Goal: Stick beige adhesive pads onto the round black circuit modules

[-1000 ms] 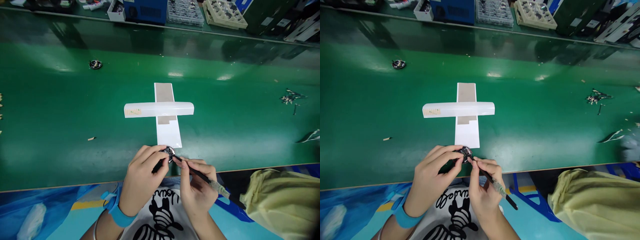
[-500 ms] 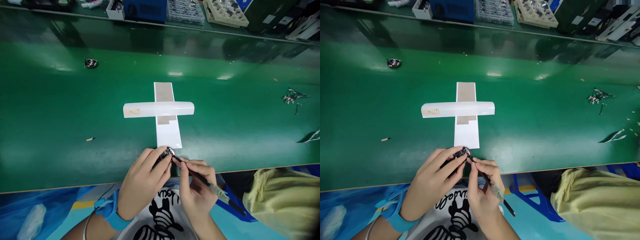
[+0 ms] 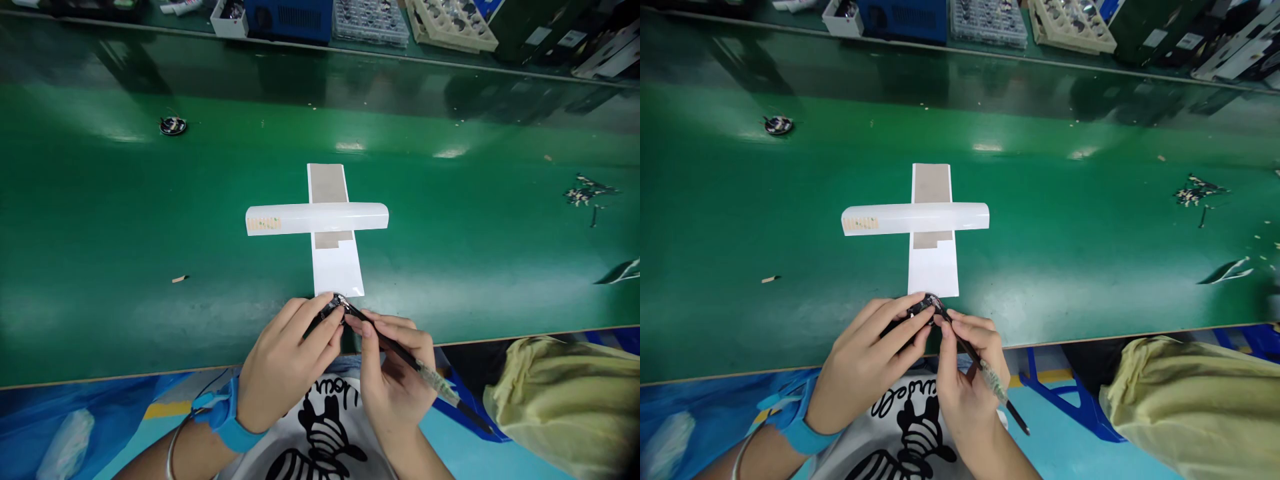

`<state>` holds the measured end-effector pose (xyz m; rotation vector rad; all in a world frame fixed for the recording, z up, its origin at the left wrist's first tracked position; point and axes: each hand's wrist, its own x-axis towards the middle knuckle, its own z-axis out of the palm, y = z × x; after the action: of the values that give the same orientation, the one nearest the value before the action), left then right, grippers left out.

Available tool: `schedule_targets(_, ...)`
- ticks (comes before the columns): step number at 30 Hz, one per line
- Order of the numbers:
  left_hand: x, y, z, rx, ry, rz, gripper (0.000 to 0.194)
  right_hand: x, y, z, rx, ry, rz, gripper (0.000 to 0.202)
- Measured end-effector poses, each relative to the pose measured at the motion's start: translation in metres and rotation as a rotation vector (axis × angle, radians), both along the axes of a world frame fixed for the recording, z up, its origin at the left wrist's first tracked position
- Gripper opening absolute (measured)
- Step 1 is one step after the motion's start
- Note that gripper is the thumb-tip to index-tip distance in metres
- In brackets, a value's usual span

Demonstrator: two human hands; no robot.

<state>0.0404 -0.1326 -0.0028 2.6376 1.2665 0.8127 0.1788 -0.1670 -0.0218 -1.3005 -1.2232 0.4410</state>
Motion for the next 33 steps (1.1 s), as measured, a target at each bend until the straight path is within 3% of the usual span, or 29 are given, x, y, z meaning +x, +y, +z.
schedule_targets(11, -0.002, 0.002, 0.001, 0.039, 0.056, -0.082, 0.027, -0.004, -0.001, -0.002, 0.035, 0.04, 0.004, 0.034)
schedule_targets(14, 0.0, 0.003, 0.003, -0.051, 0.04, -0.049, 0.028, -0.001, -0.002, -0.001, 0.035, 0.044, 0.019, 0.034)
schedule_targets(17, 0.003, 0.003, 0.003, -0.134, 0.039, -0.029, 0.031, 0.01, 0.006, 0.014, 0.067, 0.063, 0.017, 0.03)
schedule_targets(21, -0.003, 0.008, 0.011, -0.271, -0.032, -0.037, 0.044, 0.034, 0.046, 0.052, 0.02, 0.139, 0.098, 0.017)
schedule_targets(24, -0.016, 0.018, 0.022, -0.331, -0.137, 0.063, 0.047, 0.042, 0.095, 0.069, -0.091, 0.17, 0.344, 0.012)
schedule_targets(28, -0.03, 0.035, 0.025, -0.265, -0.004, 0.206, 0.044, 0.021, 0.158, 0.052, -0.255, 0.283, 0.666, 0.028)
schedule_targets(33, -0.03, 0.042, 0.012, -0.283, 0.103, 0.234, 0.045, -0.015, 0.19, 0.015, -0.3, 0.36, 0.661, 0.034)
